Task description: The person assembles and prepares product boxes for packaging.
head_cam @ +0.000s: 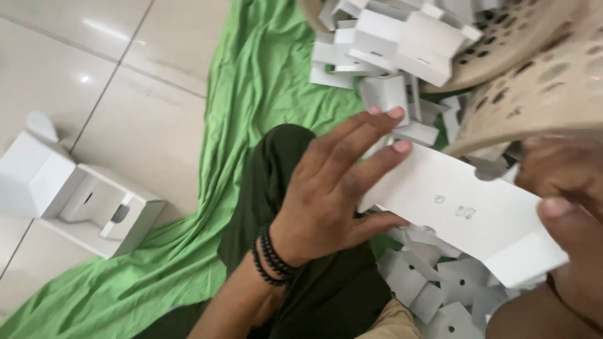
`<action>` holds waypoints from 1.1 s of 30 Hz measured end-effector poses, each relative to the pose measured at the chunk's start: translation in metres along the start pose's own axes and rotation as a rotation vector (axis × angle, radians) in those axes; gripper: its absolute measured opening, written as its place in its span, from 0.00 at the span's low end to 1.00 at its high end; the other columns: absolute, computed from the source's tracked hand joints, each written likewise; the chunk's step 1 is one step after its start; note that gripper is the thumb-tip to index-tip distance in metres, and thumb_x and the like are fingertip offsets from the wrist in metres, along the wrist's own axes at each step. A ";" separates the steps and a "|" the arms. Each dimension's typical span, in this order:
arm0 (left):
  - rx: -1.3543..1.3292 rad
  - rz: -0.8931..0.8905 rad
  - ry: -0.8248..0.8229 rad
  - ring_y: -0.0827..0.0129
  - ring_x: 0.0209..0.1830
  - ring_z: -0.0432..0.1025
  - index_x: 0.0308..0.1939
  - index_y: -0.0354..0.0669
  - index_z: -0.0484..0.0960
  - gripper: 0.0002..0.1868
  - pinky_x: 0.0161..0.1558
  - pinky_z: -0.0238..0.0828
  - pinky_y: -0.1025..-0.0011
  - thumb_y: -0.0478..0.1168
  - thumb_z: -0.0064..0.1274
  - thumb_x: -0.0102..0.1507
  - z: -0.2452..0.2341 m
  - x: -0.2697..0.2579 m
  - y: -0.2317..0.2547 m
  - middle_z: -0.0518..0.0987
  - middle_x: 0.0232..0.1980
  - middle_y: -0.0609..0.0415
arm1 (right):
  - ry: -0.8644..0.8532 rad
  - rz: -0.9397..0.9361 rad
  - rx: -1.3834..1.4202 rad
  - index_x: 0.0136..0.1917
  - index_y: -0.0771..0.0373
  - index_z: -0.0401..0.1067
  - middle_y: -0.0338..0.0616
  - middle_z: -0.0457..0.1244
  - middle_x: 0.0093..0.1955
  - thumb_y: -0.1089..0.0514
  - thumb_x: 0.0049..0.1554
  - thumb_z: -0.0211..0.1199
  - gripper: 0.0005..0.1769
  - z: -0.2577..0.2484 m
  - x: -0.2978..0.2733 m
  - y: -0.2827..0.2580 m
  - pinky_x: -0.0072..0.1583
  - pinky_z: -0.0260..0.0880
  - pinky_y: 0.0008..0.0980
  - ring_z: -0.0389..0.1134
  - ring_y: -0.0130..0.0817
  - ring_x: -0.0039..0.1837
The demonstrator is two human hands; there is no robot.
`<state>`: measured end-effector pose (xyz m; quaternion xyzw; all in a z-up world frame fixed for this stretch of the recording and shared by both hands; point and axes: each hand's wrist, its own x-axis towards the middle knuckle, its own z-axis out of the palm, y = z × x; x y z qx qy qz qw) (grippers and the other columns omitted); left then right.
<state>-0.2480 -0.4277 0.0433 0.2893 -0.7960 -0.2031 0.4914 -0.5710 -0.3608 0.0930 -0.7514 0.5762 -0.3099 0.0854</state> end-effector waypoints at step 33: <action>0.409 -1.007 0.545 0.61 0.63 0.75 0.70 0.37 0.68 0.56 0.58 0.74 0.60 0.61 0.78 0.48 -0.236 -0.324 -0.127 0.80 0.62 0.49 | -0.728 -0.214 1.084 0.69 0.61 0.67 0.46 0.69 0.61 0.44 0.67 0.48 0.25 0.527 0.133 -0.279 0.69 0.63 0.31 0.66 0.34 0.65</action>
